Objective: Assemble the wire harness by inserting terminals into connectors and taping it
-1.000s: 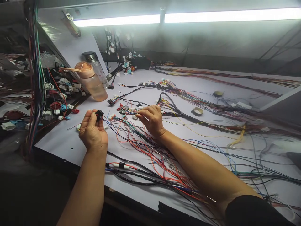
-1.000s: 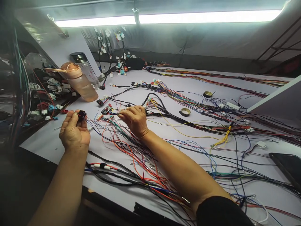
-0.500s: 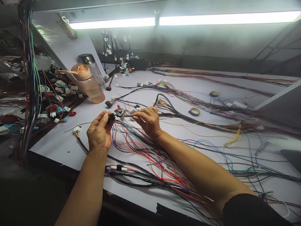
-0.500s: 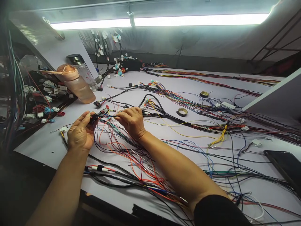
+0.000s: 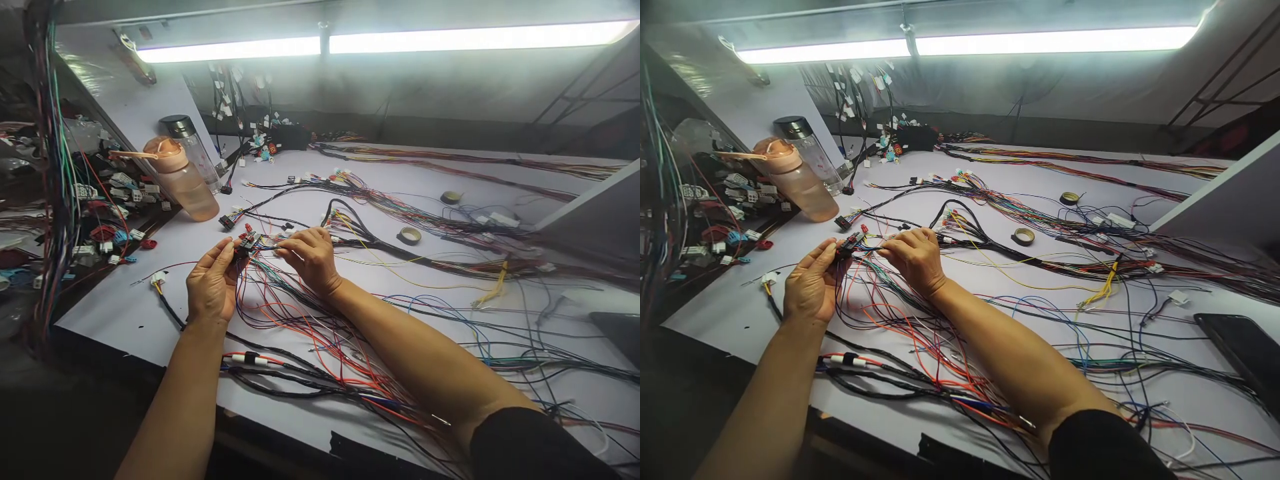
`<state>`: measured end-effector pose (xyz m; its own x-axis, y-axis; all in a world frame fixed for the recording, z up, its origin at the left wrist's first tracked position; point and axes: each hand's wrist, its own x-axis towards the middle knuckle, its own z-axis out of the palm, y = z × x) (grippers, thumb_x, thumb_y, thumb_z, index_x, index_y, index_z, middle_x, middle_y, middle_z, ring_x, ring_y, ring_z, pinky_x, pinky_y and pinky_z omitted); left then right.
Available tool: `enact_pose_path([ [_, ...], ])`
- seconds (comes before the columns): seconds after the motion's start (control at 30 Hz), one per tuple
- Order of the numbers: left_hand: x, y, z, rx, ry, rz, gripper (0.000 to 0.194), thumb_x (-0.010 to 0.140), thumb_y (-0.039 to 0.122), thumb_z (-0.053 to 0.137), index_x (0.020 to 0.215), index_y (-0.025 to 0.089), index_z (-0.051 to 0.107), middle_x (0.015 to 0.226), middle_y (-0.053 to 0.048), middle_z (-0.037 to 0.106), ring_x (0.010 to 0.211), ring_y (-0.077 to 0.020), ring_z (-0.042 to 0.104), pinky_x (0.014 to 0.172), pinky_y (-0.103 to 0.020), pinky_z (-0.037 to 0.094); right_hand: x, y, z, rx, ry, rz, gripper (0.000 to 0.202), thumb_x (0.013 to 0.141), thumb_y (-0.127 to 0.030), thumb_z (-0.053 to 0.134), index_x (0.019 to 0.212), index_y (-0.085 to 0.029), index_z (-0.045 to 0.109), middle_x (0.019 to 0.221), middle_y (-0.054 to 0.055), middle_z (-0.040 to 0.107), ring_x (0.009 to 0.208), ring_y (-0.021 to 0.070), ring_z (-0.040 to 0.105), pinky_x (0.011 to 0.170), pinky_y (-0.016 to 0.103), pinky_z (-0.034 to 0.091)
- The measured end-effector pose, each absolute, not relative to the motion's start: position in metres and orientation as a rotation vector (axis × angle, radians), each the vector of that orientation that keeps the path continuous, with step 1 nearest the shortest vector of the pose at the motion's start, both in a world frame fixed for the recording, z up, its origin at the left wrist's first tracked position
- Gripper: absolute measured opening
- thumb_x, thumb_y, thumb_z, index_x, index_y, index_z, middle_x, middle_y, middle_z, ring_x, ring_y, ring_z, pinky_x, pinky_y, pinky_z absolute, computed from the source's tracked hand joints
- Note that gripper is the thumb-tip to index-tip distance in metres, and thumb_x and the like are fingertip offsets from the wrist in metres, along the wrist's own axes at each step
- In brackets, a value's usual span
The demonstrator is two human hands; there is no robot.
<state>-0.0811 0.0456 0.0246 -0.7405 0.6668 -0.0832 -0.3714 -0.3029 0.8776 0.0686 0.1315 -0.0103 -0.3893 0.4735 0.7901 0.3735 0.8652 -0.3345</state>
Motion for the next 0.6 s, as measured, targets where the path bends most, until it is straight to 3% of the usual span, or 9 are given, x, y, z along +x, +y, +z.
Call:
enact_pose_path([
  [0.3, -0.106, 0.046, 0.024, 0.282, 1.311, 2.395, 0.013, 0.075, 0.004, 0.065, 0.080, 0.015, 0.068, 0.078, -0.002, 0.070, 0.068, -0.0115, 0.067, 0.063, -0.022, 0.059, 0.074, 0.132, 0.003, -0.738, -2.017, 0.128, 0.019, 0.095, -0.036, 0.054, 0.095, -0.024, 0.070, 0.087, 0.002, 0.068, 0.085, 0.0152, 0.058, 0.088, 0.033, 0.033],
  [0.6, -0.104, 0.043, 0.037, 0.204, 1.287, 2.466, 0.016, 0.071, 0.004, 0.067, 0.082, 0.015, 0.066, 0.082, -0.003, 0.068, 0.074, -0.0116, 0.066, 0.068, -0.023, 0.059, 0.069, 0.161, 0.057, -0.728, -1.848, 0.246, 0.027, 0.096, -0.039, 0.051, 0.090, -0.020, 0.069, 0.086, 0.001, 0.066, 0.080, 0.0148, 0.057, 0.081, 0.031, 0.038],
])
